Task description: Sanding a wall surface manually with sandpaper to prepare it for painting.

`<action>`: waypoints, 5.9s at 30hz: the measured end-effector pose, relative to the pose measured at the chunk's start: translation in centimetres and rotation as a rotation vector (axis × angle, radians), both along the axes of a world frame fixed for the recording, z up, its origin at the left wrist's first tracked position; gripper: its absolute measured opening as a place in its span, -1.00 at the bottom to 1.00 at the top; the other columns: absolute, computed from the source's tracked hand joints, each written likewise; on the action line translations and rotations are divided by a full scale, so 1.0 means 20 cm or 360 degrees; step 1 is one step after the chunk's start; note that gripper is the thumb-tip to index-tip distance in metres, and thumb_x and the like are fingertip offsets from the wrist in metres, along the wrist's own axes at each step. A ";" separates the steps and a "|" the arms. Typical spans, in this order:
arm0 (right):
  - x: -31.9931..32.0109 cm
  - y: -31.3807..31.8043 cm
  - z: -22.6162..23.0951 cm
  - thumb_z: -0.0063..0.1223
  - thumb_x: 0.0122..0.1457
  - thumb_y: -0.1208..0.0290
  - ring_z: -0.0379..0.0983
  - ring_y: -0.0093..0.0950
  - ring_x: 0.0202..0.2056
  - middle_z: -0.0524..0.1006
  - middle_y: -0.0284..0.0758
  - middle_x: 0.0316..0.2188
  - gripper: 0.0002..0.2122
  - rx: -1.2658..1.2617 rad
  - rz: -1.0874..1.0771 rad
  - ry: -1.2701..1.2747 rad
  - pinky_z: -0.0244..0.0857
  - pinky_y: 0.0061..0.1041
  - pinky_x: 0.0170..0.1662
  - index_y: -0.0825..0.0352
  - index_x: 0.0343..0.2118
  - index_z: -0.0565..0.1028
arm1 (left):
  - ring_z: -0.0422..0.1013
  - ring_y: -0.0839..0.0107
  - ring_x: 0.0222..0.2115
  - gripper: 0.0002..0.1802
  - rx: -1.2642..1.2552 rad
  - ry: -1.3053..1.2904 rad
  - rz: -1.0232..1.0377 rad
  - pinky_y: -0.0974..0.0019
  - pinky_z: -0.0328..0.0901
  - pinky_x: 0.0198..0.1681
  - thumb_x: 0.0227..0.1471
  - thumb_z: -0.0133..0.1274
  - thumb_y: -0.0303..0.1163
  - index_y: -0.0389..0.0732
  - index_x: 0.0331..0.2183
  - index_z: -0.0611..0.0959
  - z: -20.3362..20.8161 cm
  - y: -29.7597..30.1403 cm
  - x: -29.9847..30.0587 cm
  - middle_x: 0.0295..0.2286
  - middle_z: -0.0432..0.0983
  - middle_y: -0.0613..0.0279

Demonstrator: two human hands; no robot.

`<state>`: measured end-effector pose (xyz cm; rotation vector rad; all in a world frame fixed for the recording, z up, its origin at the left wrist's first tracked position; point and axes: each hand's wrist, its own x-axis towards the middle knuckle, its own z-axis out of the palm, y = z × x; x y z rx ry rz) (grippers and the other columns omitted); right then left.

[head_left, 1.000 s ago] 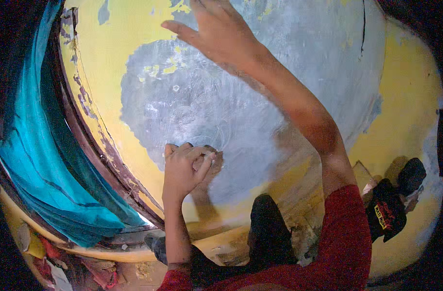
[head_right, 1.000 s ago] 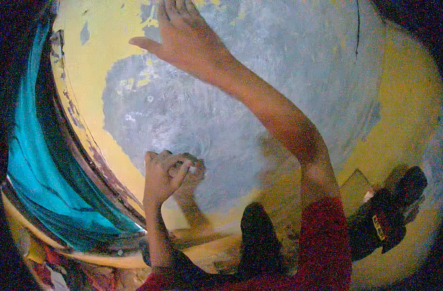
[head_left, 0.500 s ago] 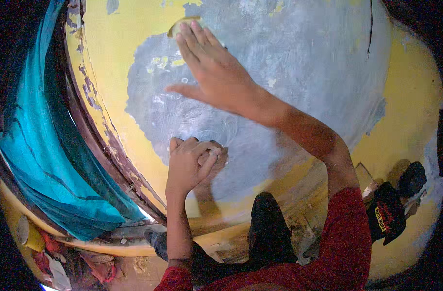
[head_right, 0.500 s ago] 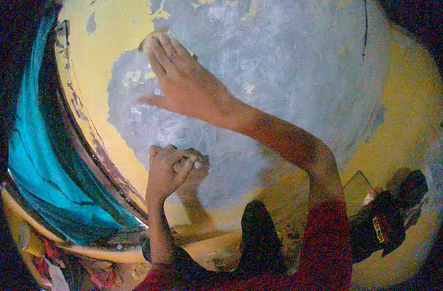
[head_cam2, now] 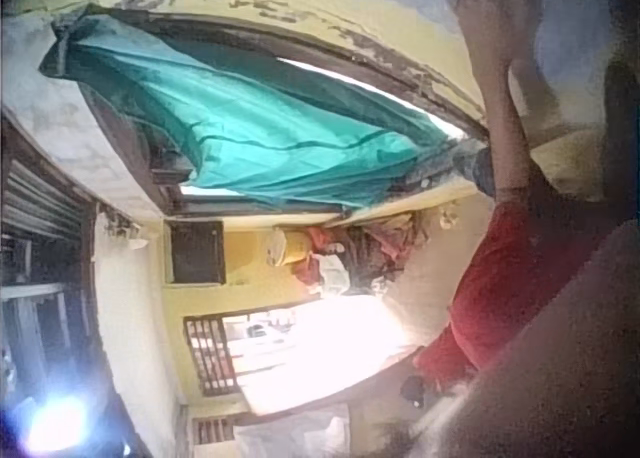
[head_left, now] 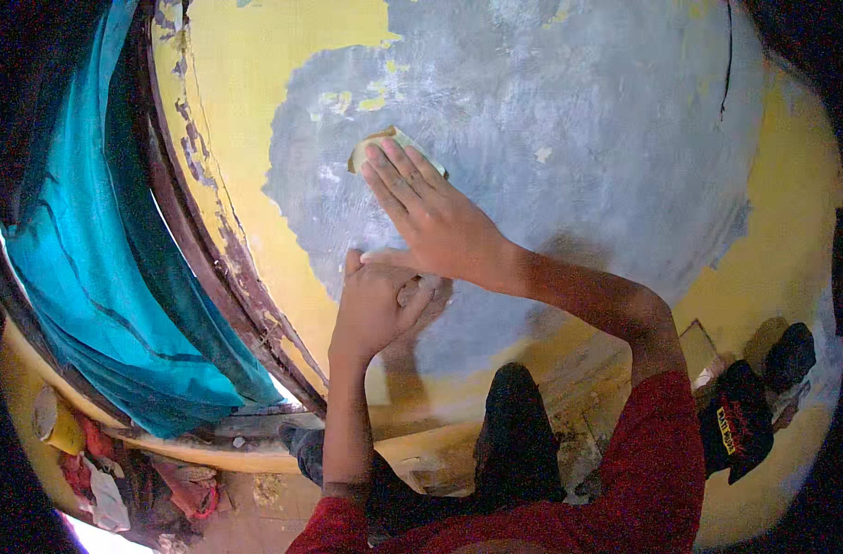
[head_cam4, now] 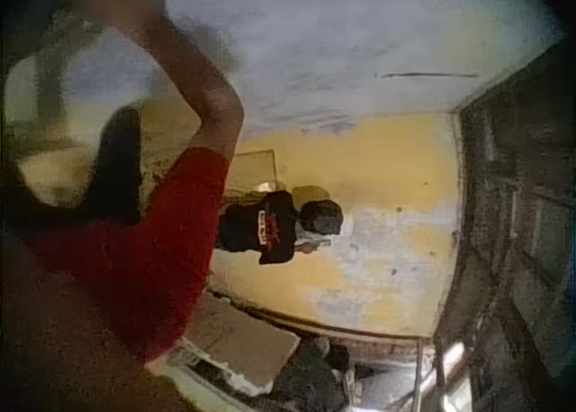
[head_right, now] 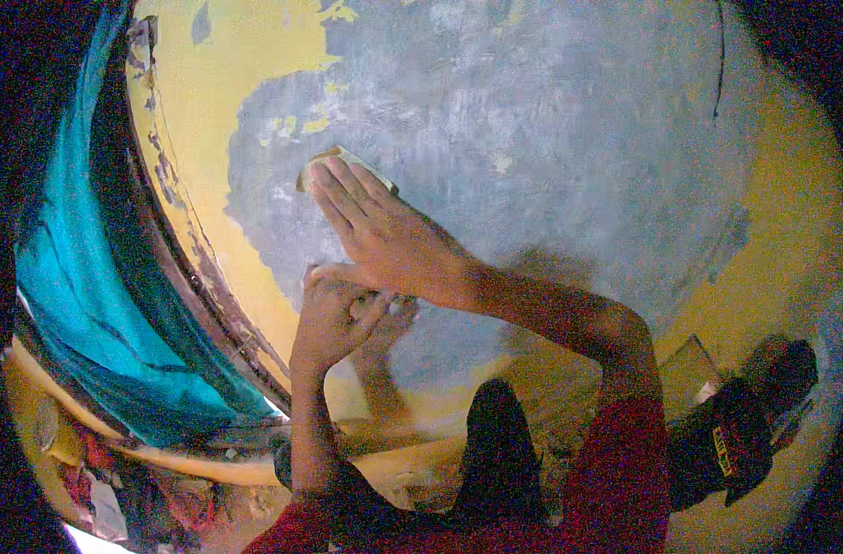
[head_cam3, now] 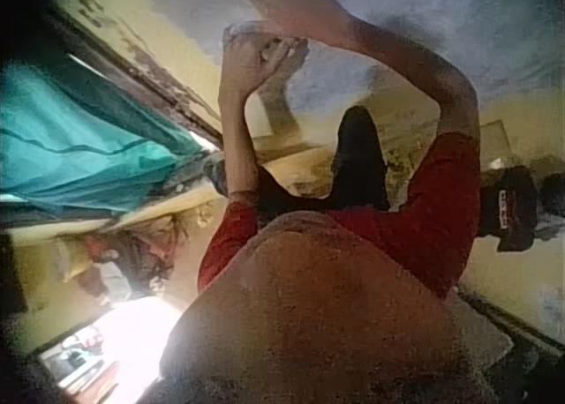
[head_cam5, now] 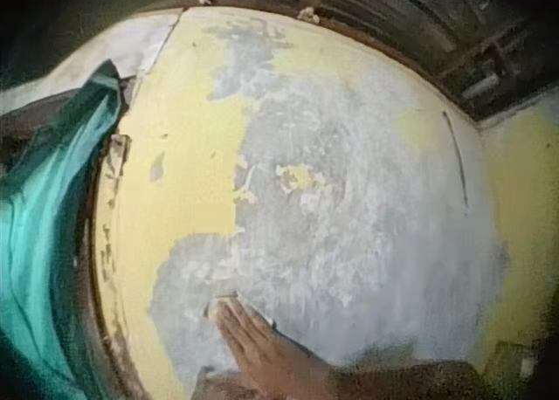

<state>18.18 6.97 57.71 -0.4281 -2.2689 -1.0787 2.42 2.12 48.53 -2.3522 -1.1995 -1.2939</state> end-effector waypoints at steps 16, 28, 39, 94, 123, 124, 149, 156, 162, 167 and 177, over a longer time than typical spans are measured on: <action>0.26 -0.01 -0.31 0.06 0.27 0.16 0.15 -0.02 0.38 0.30 0.06 0.30 -0.36 0.0016 -0.0291 -0.0256 0.03 -0.08 0.43 0.59 0.26 0.30 | 0.54 0.15 -0.23 -0.83 -0.0013 -0.0084 -0.0308 0.14 0.30 -0.01 0.14 0.16 -0.34 -0.17 -0.24 0.73 0.09 -0.10 -0.06 -0.31 0.67 0.17; 0.31 0.03 -0.46 -0.01 0.30 0.29 0.12 -0.10 0.40 0.27 -0.04 0.35 -0.48 -0.0478 -0.0027 0.0083 -0.04 -0.14 0.47 0.50 0.24 0.37 | 0.05 -0.14 0.36 -0.19 -0.0120 -0.0131 0.0162 -0.04 0.08 0.33 0.27 0.07 -0.17 -0.45 0.33 0.19 0.02 -0.18 0.28 0.34 0.08 -0.27; 0.55 -0.09 -1.28 0.03 0.33 0.41 0.47 -0.34 0.13 0.56 -0.19 0.10 -0.76 -0.1628 0.0492 0.1612 0.36 -0.27 0.20 0.43 -0.06 0.60 | -0.22 -0.54 0.36 -0.14 0.0009 -0.0058 0.0502 -0.26 -0.19 0.41 0.35 -0.08 -0.08 -0.63 0.30 0.08 -0.23 0.04 0.53 0.32 -0.16 -0.63; 0.03 -0.15 -3.82 -0.11 0.36 -0.14 0.52 0.03 0.01 0.61 0.09 -0.07 -0.40 -0.2955 -0.0363 -0.0932 0.36 -0.02 0.14 0.43 -0.04 0.61 | 0.02 -0.58 0.27 -0.19 0.0925 0.0393 0.1406 -0.17 0.06 0.35 0.33 0.00 -0.09 -0.80 0.12 0.27 0.57 0.13 -0.11 0.18 0.05 -0.81; 0.15 -0.15 -3.73 -0.17 0.41 -0.10 0.58 -0.09 -0.17 0.62 0.06 -0.20 -0.43 -0.2859 -0.0250 -0.0999 0.45 -0.10 0.00 0.42 -0.16 0.63 | -0.25 -0.58 0.35 -0.28 0.0838 0.0105 0.0945 -0.28 -0.12 0.40 0.33 -0.03 -0.24 -0.58 0.26 0.16 0.52 0.14 0.04 0.30 -0.17 -0.68; 0.19 -0.10 -3.81 -0.17 0.40 -0.12 0.58 -0.07 -0.16 0.62 0.07 -0.17 -0.42 -0.2736 -0.0132 -0.0792 0.45 -0.09 0.03 0.41 -0.13 0.63 | -0.25 -0.58 0.35 -0.28 0.0861 0.0086 0.0904 -0.28 -0.12 0.40 0.33 -0.03 -0.24 -0.58 0.26 0.16 0.55 0.18 -0.03 0.30 -0.17 -0.68; 0.13 -0.19 -3.84 -0.12 0.40 -0.07 0.48 -0.18 -0.47 0.52 -0.01 -0.52 -0.44 -0.2666 0.0150 -0.0575 0.36 -0.08 -0.30 0.47 -0.39 0.56 | -0.20 -0.53 0.35 -0.15 0.0803 0.0221 0.0986 -0.23 -0.08 0.40 0.34 -0.03 -0.12 -0.65 0.28 0.08 0.34 0.10 -0.13 0.30 -0.17 -0.69; -0.02 -0.24 -3.66 -0.07 0.35 -0.16 0.50 -0.11 -0.45 0.54 -0.01 -0.52 -0.38 -0.3023 0.0012 -0.1026 0.36 -0.03 -0.31 0.48 -0.39 0.57 | -0.20 -0.48 0.37 -0.16 0.0680 0.0255 0.1153 -0.22 -0.14 0.42 0.28 0.07 -0.21 -0.62 0.28 0.11 0.20 -0.01 -0.16 0.30 -0.15 -0.68; 0.11 -0.17 -3.93 -0.11 0.36 -0.17 0.57 -0.04 -0.34 0.61 0.03 -0.42 -0.38 -0.2794 -0.0172 -0.0823 0.42 0.01 -0.20 0.48 -0.26 0.60 | -0.22 -0.50 0.37 -0.19 0.0518 0.0272 0.1281 -0.19 -0.09 0.40 0.32 0.00 -0.23 -0.67 0.27 0.09 0.13 0.05 -0.06 0.30 -0.22 -0.71; -0.03 -0.18 -3.43 -0.14 0.39 -0.12 0.59 -0.08 -0.33 0.61 0.05 -0.40 -0.40 -0.2958 -0.0221 -0.1009 0.43 -0.01 -0.19 0.49 -0.26 0.60 | -0.25 -0.58 0.35 -0.09 0.0441 -0.0094 0.1222 -0.24 -0.08 0.39 0.31 0.03 -0.15 -0.65 0.30 0.01 0.06 0.02 -0.19 0.31 -0.29 -0.72; 0.11 -0.27 -3.26 -0.09 0.39 -0.06 0.56 -0.01 -0.35 0.58 0.06 -0.42 -0.44 -0.2888 -0.0234 -0.0838 0.42 -0.05 -0.20 0.51 -0.33 0.55 | -0.29 -0.57 0.36 -0.09 0.0331 -0.0309 0.1037 -0.26 -0.17 0.41 0.31 0.03 -0.18 -0.59 0.33 -0.03 -0.25 0.08 -0.01 0.34 -0.32 -0.64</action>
